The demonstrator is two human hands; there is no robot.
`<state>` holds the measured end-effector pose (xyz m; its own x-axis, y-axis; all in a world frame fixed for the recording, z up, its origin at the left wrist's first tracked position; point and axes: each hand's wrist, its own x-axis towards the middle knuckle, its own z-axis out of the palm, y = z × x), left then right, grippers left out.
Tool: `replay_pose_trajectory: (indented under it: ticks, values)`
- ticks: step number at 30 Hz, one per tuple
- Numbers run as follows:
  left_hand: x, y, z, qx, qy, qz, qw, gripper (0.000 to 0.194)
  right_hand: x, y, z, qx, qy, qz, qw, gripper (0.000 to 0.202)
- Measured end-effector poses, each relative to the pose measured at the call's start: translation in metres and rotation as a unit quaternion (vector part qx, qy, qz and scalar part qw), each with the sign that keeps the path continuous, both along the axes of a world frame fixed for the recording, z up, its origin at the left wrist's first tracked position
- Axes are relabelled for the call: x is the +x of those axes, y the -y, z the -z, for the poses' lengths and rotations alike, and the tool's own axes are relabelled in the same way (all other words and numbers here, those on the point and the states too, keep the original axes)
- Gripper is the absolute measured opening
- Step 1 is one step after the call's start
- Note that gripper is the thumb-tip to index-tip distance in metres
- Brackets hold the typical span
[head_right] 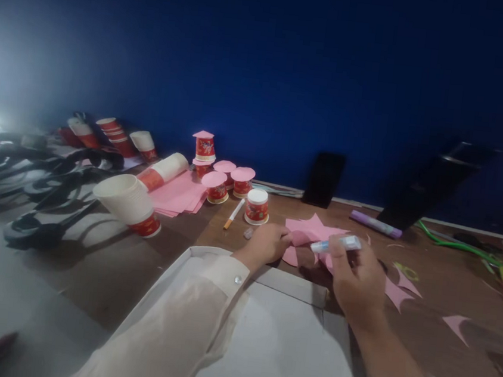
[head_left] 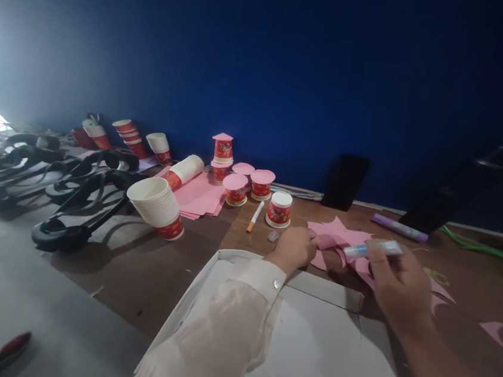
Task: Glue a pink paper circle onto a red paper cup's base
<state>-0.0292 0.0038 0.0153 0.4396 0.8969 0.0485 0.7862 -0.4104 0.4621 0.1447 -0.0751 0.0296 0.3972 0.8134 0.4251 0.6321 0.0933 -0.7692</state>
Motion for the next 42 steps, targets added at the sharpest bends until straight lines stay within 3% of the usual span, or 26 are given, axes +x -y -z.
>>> replay_pose_trajectory:
  ticks: [5, 10, 17, 25, 32, 37, 40, 42]
  values:
    - [-0.002, 0.002, -0.002, 0.005, 0.006, 0.005, 1.000, 0.034, -0.006, -0.015, 0.016, -0.021, 0.116, -0.107, 0.987, 0.036]
    - [-0.002, 0.002, -0.006, -0.011, 0.014, 0.001, 1.000, 0.043, -0.008, -0.030, 0.024, -0.059, 0.183, -0.127, 0.973, 0.039]
    - [-0.002, 0.002, -0.003, 0.001, 0.019, 0.005, 1.000, 0.041, -0.007, -0.036, 0.028, -0.085, 0.215, -0.144, 0.962, 0.040]
    - [-0.002, 0.002, -0.005, -0.016, 0.023, 0.006, 1.000, 0.036, -0.007, -0.037, 0.024, -0.061, 0.309, -0.169, 0.934, 0.034]
    - [-0.003, 0.002, -0.003, -0.014, 0.028, 0.001, 1.000, 0.035, -0.012, -0.031, 0.013, -0.093, 0.342, -0.188, 0.916, 0.029]
    - [-0.003, 0.002, -0.003, -0.008, 0.029, 0.005, 1.000, 0.034, -0.012, -0.023, 0.008, -0.112, 0.272, -0.192, 0.936, 0.035]
    - [-0.002, 0.002, -0.001, 0.006, 0.026, 0.002, 1.000, 0.036, -0.005, -0.017, 0.006, -0.122, 0.035, -0.189, 0.974, 0.037]
    - [-0.002, 0.002, 0.000, 0.008, 0.021, -0.003, 1.000, 0.036, 0.001, -0.014, 0.004, -0.083, -0.160, -0.157, 0.971, 0.037]
